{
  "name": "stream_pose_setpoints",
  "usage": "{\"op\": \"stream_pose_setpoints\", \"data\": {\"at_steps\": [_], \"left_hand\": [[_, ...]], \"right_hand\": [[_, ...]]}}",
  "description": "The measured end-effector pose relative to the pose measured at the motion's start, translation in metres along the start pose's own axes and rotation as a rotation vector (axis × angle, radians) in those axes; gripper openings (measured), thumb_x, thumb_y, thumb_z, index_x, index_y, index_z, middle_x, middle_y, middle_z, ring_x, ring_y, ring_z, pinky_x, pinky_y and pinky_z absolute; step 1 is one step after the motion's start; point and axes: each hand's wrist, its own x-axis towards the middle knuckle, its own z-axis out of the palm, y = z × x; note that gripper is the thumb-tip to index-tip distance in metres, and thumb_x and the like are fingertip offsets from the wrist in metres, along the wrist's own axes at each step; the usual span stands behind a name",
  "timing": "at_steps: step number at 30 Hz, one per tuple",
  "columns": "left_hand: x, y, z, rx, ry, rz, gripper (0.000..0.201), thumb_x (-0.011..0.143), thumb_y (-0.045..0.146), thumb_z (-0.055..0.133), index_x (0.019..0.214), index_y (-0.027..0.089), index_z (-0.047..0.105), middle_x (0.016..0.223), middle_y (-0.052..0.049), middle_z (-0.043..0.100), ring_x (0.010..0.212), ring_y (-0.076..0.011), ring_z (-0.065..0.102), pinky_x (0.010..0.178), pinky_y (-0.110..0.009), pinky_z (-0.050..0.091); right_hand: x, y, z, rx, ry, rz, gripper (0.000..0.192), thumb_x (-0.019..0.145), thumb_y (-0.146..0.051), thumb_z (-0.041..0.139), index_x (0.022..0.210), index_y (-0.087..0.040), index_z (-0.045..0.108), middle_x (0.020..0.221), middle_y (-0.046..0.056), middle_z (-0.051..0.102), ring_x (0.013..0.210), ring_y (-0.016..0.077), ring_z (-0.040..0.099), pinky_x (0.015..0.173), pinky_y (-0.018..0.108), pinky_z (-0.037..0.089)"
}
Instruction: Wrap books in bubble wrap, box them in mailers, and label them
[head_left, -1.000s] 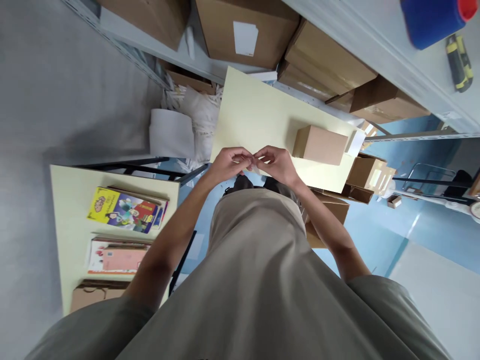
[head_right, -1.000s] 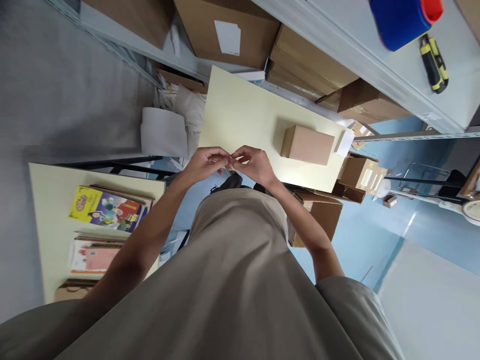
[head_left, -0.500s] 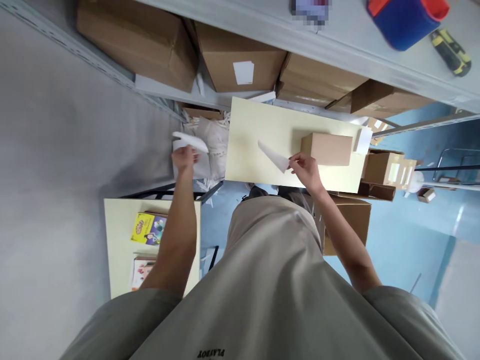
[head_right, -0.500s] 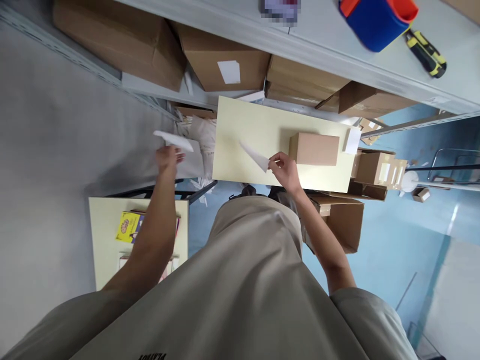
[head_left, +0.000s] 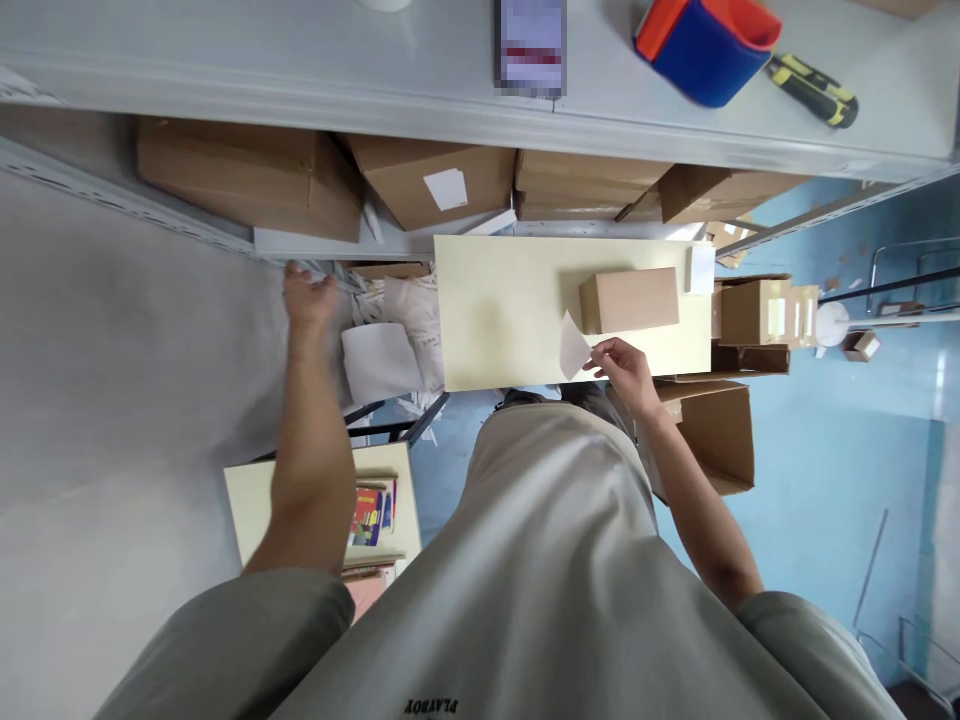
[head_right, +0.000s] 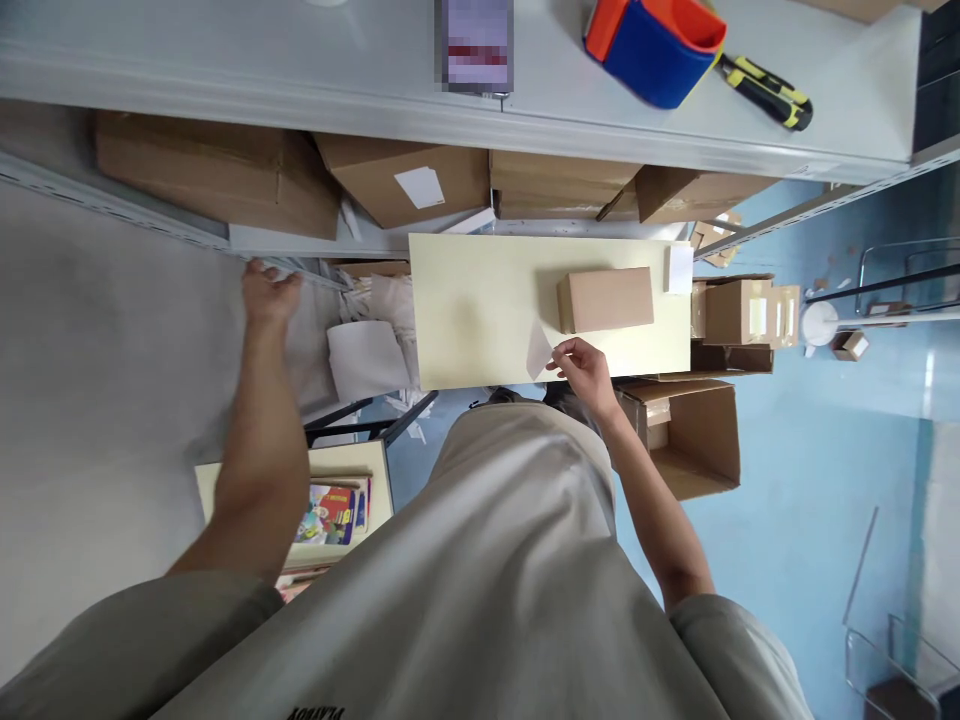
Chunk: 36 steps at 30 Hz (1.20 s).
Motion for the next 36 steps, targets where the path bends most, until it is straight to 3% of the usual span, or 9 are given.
{"op": "stream_pose_setpoints", "data": {"at_steps": [1, 3, 7, 10, 15, 23, 27, 31, 36], "left_hand": [[-0.015, 0.012, 0.023, -0.06, 0.059, -0.085, 0.041, 0.103, 0.026, 0.084, 0.097, 0.023, 0.044, 0.104, 0.002, 0.073, 0.105, -0.0129, 0.068, 0.118, -0.036, 0.054], [-0.061, 0.043, 0.077, -0.203, -0.02, -0.025, 0.03, 0.1, 0.024, 0.085, 0.102, 0.022, 0.055, 0.116, -0.001, 0.078, 0.116, -0.0145, 0.072, 0.121, -0.035, 0.053], [-0.173, 0.109, 0.181, -0.463, -0.566, 0.216, 0.03, 0.096, 0.042, 0.089, 0.106, 0.023, 0.069, 0.127, -0.012, 0.084, 0.12, -0.0239, 0.08, 0.115, -0.044, 0.061], [-0.224, 0.145, 0.225, -0.451, -0.693, 0.389, 0.036, 0.089, 0.045, 0.096, 0.106, 0.025, 0.07, 0.127, -0.013, 0.085, 0.124, -0.0313, 0.082, 0.116, -0.053, 0.063], [-0.238, 0.173, 0.251, -0.373, -0.508, 0.408, 0.028, 0.09, 0.036, 0.093, 0.104, 0.028, 0.07, 0.122, -0.008, 0.087, 0.122, -0.0318, 0.083, 0.11, -0.052, 0.067], [-0.246, 0.21, 0.292, -0.459, -0.381, 0.304, 0.034, 0.095, 0.058, 0.083, 0.102, 0.026, 0.074, 0.113, -0.008, 0.086, 0.108, -0.0267, 0.082, 0.107, -0.045, 0.067], [-0.249, 0.228, 0.32, -0.493, -0.305, 0.132, 0.039, 0.088, 0.06, 0.085, 0.094, 0.024, 0.07, 0.103, -0.007, 0.084, 0.102, -0.0262, 0.081, 0.099, -0.042, 0.068], [-0.247, 0.248, 0.335, -0.595, -0.374, -0.044, 0.048, 0.082, 0.067, 0.081, 0.091, 0.026, 0.059, 0.095, -0.005, 0.08, 0.097, -0.0261, 0.079, 0.087, -0.04, 0.066], [-0.253, 0.271, 0.348, -0.619, -0.414, -0.122, 0.047, 0.082, 0.066, 0.074, 0.088, 0.027, 0.049, 0.091, -0.006, 0.075, 0.102, -0.0301, 0.08, 0.081, -0.04, 0.063]], "right_hand": [[0.002, 0.002, -0.002, 0.008, 0.017, 0.004, 0.045, 0.085, -0.069, 0.087, 0.088, -0.026, 0.072, 0.087, 0.002, 0.076, 0.089, 0.0255, 0.084, 0.074, 0.036, 0.066], [0.009, 0.007, -0.005, 0.025, 0.046, 0.017, 0.045, 0.084, -0.067, 0.088, 0.089, -0.026, 0.073, 0.092, 0.003, 0.078, 0.093, 0.0249, 0.082, 0.077, 0.037, 0.068], [0.025, 0.013, -0.007, 0.093, 0.092, 0.054, 0.042, 0.08, -0.063, 0.091, 0.089, -0.026, 0.073, 0.104, 0.004, 0.08, 0.1, 0.0234, 0.08, 0.091, 0.043, 0.072], [0.035, 0.015, -0.009, 0.146, 0.11, 0.036, 0.041, 0.083, -0.062, 0.089, 0.09, -0.026, 0.072, 0.116, 0.006, 0.081, 0.107, 0.0232, 0.079, 0.101, 0.045, 0.07], [0.045, 0.012, -0.026, 0.188, 0.117, -0.009, 0.049, 0.084, -0.072, 0.087, 0.09, -0.026, 0.072, 0.133, 0.01, 0.08, 0.123, 0.0282, 0.078, 0.109, 0.047, 0.067], [0.052, 0.002, -0.089, 0.199, -0.18, -0.056, 0.061, 0.085, -0.086, 0.086, 0.109, -0.03, 0.08, 0.16, 0.01, 0.073, 0.15, 0.0347, 0.069, 0.123, 0.05, 0.058], [0.078, 0.025, -0.134, 0.192, -0.153, -0.1, 0.062, 0.085, -0.086, 0.087, 0.106, -0.029, 0.079, 0.161, 0.013, 0.073, 0.147, 0.0352, 0.071, 0.123, 0.052, 0.059], [0.118, 0.056, -0.183, 0.116, -0.036, -0.1, 0.066, 0.087, -0.087, 0.082, 0.116, -0.028, 0.079, 0.158, 0.015, 0.073, 0.143, 0.0336, 0.071, 0.12, 0.051, 0.061], [0.148, 0.078, -0.225, 0.15, -0.128, -0.029, 0.067, 0.083, -0.083, 0.086, 0.116, -0.025, 0.08, 0.135, 0.014, 0.083, 0.131, 0.0307, 0.076, 0.118, 0.047, 0.061]]}}
